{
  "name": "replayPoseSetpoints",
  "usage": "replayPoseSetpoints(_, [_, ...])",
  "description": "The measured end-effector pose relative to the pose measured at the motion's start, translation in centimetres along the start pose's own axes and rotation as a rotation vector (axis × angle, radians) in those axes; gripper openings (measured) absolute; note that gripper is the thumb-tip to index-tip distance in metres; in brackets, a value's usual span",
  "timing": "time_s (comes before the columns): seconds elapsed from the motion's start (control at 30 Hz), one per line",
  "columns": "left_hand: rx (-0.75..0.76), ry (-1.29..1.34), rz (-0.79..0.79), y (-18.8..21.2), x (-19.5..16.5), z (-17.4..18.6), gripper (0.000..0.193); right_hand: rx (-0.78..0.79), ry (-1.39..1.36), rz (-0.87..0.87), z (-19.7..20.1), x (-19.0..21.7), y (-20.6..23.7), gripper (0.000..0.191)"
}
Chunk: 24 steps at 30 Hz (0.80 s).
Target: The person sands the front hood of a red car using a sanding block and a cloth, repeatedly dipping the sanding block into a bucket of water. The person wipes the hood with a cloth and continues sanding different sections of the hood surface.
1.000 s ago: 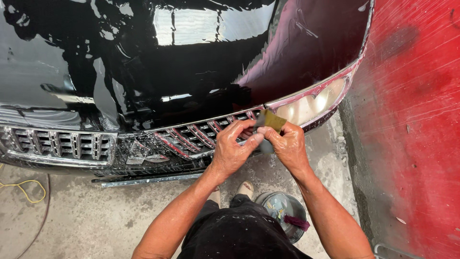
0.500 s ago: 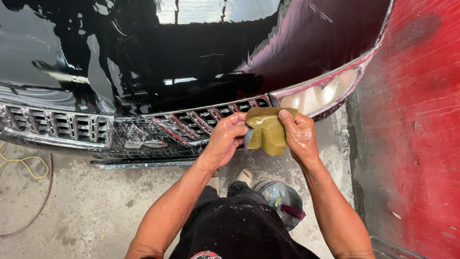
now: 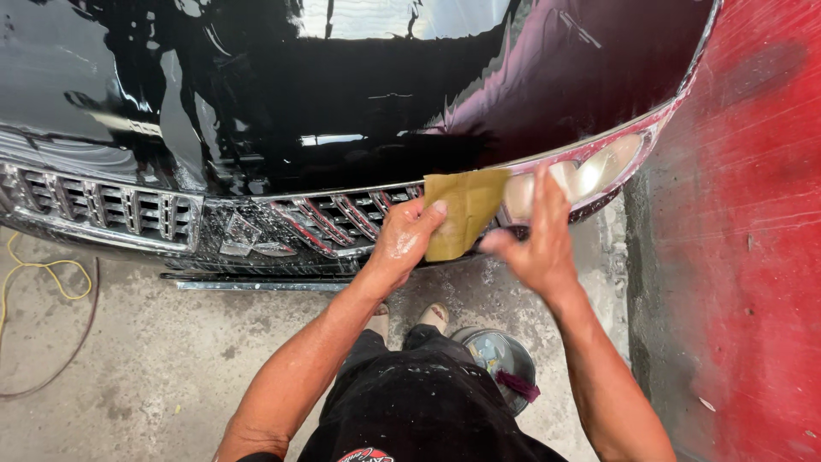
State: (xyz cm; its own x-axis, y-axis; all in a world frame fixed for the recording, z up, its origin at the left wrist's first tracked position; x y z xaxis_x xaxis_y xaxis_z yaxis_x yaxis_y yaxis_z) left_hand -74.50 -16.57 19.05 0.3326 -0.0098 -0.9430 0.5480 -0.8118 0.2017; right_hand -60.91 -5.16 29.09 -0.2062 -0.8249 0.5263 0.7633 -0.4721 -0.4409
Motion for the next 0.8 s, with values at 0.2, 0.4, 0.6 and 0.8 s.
replayPoseSetpoints(0.2, [-0.105, -0.557, -0.117, 0.0, -2.4, -2.3, 0.046, 0.124, -0.052, 0.078, -4.9, 1.9, 2.9, 0.121])
replayPoseSetpoints(0.4, [0.019, -0.605, -0.242, 0.3, -7.9, -5.9, 0.045, -0.039, -0.421, -0.222, -6.6, -3.0, 2.6, 0.066])
replayPoseSetpoints(0.6, [-0.025, -0.459, -0.32, -1.7, -12.2, -0.2, 0.039, -0.077, -1.871, -0.684, -9.1, -4.3, 0.1, 0.051])
replayPoseSetpoints(0.8, [-0.044, -0.434, -0.346, -2.4, -10.8, 6.2, 0.043, -0.018, -1.855, -0.711, -10.5, -1.7, -2.3, 0.058])
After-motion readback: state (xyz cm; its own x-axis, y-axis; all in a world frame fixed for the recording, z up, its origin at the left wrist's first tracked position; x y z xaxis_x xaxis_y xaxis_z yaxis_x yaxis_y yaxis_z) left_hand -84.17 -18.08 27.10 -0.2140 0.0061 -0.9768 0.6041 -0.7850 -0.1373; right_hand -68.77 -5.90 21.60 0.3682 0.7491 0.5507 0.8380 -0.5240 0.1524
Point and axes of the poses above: each hand's wrist, its own y-axis away from the middle knuckle, its own z-axis out of the back of the hand, x = y × z, the point moved 9 cm from there along -y, towards the middle knuckle, and after that the axes turned 2 degrees about -z, right-handed, at the moved point
